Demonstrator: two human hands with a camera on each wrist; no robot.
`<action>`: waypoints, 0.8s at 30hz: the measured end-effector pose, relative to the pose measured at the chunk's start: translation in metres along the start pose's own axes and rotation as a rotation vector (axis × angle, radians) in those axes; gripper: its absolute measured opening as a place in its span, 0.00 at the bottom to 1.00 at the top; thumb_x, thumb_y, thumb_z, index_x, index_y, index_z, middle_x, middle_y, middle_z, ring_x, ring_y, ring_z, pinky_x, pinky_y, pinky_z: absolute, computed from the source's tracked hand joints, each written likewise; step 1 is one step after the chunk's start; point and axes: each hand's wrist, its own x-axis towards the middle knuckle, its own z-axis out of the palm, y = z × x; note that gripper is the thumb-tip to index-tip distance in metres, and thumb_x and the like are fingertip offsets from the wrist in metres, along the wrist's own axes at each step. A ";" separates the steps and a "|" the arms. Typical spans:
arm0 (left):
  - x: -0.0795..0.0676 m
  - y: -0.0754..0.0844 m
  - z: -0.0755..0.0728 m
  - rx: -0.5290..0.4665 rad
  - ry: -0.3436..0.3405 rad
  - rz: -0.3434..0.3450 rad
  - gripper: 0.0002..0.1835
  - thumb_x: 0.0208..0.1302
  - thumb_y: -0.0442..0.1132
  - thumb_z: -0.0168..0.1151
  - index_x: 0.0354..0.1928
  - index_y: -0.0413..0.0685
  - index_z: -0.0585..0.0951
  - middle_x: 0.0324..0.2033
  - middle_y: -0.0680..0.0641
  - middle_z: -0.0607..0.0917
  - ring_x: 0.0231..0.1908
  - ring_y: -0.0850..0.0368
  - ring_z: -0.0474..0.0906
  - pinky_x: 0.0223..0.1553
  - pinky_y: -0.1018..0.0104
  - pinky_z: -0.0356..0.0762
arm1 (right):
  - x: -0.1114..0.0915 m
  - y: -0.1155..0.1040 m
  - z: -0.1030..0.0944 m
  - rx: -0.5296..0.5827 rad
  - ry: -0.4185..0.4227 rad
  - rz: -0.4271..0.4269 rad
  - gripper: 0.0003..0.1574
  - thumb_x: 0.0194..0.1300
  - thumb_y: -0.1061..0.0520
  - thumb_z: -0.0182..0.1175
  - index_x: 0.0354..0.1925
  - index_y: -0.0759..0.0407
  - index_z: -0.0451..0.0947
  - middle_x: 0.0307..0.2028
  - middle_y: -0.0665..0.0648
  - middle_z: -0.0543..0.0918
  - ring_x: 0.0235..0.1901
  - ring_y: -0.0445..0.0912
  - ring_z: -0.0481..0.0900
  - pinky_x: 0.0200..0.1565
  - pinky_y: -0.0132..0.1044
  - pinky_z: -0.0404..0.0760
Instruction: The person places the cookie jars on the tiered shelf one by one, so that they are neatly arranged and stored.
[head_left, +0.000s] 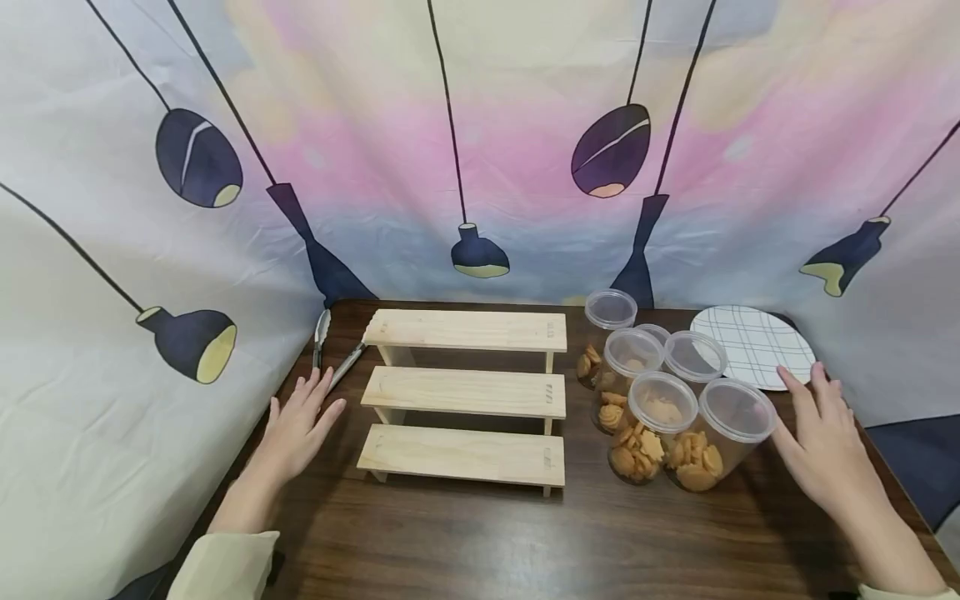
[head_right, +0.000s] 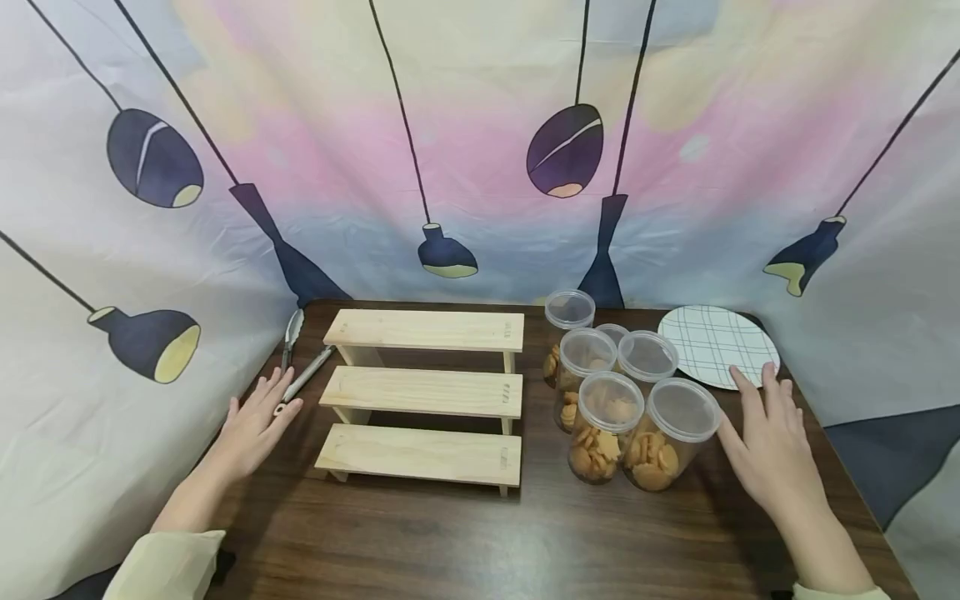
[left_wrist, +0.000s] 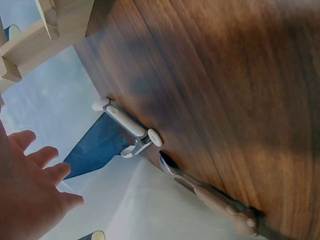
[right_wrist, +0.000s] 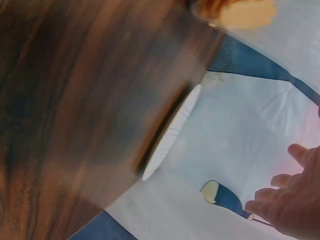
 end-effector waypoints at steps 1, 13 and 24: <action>-0.002 0.000 0.001 -0.013 0.004 0.001 0.35 0.75 0.58 0.39 0.76 0.50 0.48 0.72 0.33 0.51 0.70 0.35 0.40 0.61 0.29 0.27 | 0.000 -0.002 -0.002 0.015 0.011 0.003 0.40 0.76 0.46 0.45 0.75 0.60 0.44 0.73 0.70 0.30 0.68 0.68 0.26 0.60 0.70 0.32; -0.018 0.006 0.015 -0.195 0.006 0.041 0.34 0.76 0.52 0.45 0.74 0.40 0.54 0.70 0.33 0.58 0.68 0.31 0.49 0.63 0.31 0.33 | -0.008 -0.032 -0.020 0.196 0.137 -0.049 0.31 0.78 0.55 0.40 0.74 0.63 0.50 0.73 0.71 0.43 0.70 0.67 0.38 0.65 0.64 0.36; -0.026 0.010 0.034 -0.412 -0.069 -0.045 0.32 0.74 0.51 0.49 0.72 0.40 0.59 0.67 0.32 0.63 0.65 0.33 0.57 0.59 0.36 0.59 | -0.012 -0.050 -0.014 0.253 0.046 -0.028 0.42 0.74 0.53 0.51 0.76 0.59 0.42 0.66 0.76 0.54 0.59 0.72 0.59 0.51 0.70 0.56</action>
